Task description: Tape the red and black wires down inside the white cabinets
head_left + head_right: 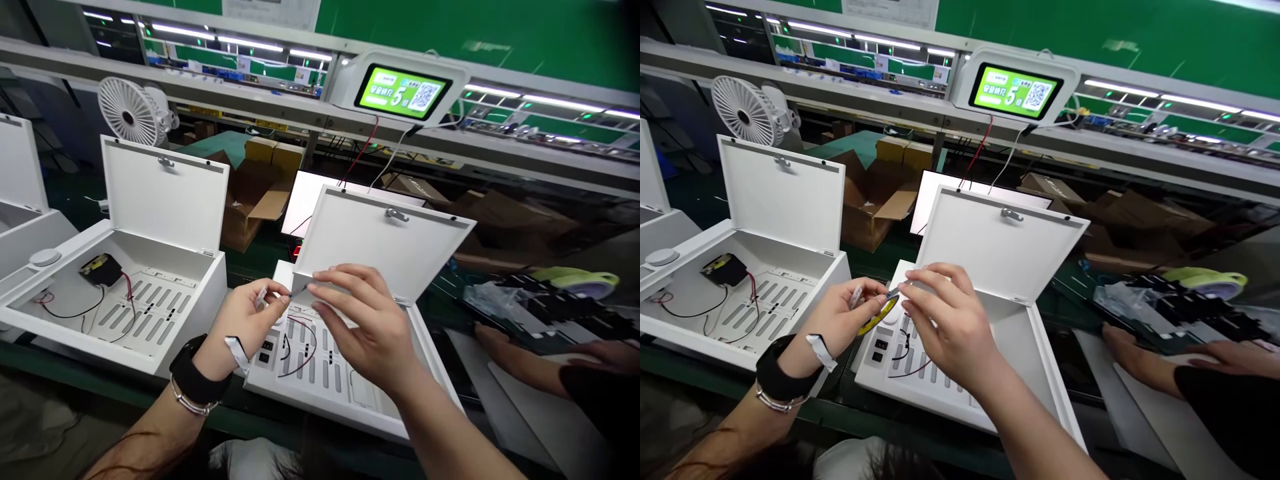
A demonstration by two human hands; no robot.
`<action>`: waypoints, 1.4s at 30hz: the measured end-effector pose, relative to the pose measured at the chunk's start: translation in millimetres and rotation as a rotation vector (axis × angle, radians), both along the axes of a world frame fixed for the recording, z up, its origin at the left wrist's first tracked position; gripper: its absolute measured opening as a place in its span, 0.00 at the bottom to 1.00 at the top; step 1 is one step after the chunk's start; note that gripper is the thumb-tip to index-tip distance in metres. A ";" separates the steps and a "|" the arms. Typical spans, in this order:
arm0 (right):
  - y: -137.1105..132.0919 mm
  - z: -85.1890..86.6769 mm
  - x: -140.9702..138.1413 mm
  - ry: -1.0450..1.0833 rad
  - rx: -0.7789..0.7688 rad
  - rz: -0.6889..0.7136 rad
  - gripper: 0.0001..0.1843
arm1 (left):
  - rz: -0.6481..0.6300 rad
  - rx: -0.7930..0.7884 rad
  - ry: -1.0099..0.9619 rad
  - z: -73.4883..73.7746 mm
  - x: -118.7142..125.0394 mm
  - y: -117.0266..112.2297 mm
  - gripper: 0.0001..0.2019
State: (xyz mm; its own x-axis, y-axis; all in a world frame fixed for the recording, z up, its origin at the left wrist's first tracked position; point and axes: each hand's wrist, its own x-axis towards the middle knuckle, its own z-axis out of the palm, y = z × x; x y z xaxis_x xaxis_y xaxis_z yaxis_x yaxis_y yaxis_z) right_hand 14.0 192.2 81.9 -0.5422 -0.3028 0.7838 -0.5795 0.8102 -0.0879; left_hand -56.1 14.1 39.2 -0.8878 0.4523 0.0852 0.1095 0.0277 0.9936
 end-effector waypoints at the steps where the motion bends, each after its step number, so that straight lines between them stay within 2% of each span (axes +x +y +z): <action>1: 1.8 1.3 -1.8 -0.010 0.068 -0.017 0.13 | 0.001 -0.040 0.035 1.5 3.4 0.8 0.09; 7: -1.6 -2.8 -5.7 0.011 0.411 -0.097 0.09 | 0.064 -0.198 0.221 0.8 15.0 9.0 0.07; 11: -8.2 -4.8 -3.5 0.043 0.581 -0.128 0.12 | 0.137 -0.296 0.297 0.3 20.9 14.7 0.06; 13: -11.6 -5.1 -1.4 0.062 0.629 -0.124 0.15 | 0.147 -0.297 0.316 1.2 22.4 17.5 0.06; 15: -12.5 -3.8 2.2 0.064 0.636 -0.083 0.15 | 0.121 -0.223 0.243 2.1 20.1 19.4 0.05; 18: -3.3 3.3 10.0 0.021 0.481 -0.008 0.11 | 0.181 -0.052 0.047 1.2 8.2 19.2 0.07; 20: 13.8 7.2 13.7 -0.041 0.230 -0.034 0.08 | 0.305 0.065 -0.031 -2.3 -2.0 17.1 0.09; 22: 41.2 2.5 13.1 -0.150 -0.085 -0.129 0.05 | 0.366 0.162 -0.077 -8.4 -8.8 15.0 0.12; 23: 58.1 -5.3 10.9 -0.223 -0.240 -0.185 0.04 | 0.349 0.188 -0.105 -12.5 -9.8 14.4 0.13; 25: 95.4 -33.4 4.1 -0.404 -0.513 -0.289 0.08 | 0.252 0.181 -0.183 -22.1 -6.6 15.0 0.17; 27: 131.1 -74.0 -3.2 -0.612 -0.715 -0.372 0.12 | 0.120 0.117 -0.277 -32.9 1.5 18.4 0.19; 30: 171.2 -139.2 -11.9 -0.888 -0.882 -0.477 0.16 | -0.043 0.035 -0.396 -48.5 14.6 27.5 0.20; 33: 197.5 -191.2 -22.9 -1.071 -0.860 -0.593 0.24 | -0.106 0.014 -0.500 -62.7 22.6 37.8 0.20; 36: 222.5 -232.4 -40.4 -1.211 -0.688 -0.805 0.14 | -0.149 -0.045 -0.551 -78.6 26.1 46.6 0.21; 38: 240.7 -258.9 -53.3 -1.254 -0.579 -0.892 0.08 | -0.164 -0.087 -0.575 -89.4 27.8 52.9 0.21; 40: 258.1 -285.2 -64.9 -1.263 -0.516 -0.893 0.08 | -0.129 -0.139 -0.597 -98.2 30.2 61.6 0.22; 42: 272.5 -309.1 -74.7 -1.294 -0.483 -0.845 0.08 | -0.041 -0.227 -0.609 -104.3 33.7 72.7 0.22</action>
State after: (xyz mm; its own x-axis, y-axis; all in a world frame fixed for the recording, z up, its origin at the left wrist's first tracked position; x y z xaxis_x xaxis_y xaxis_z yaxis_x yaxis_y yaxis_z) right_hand -60.7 464.7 -227.2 -0.7556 0.5351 -0.3777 0.6546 0.5959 -0.4652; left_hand -22.5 86.8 -65.1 -0.7286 0.4346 -0.5293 -0.4657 0.2522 0.8482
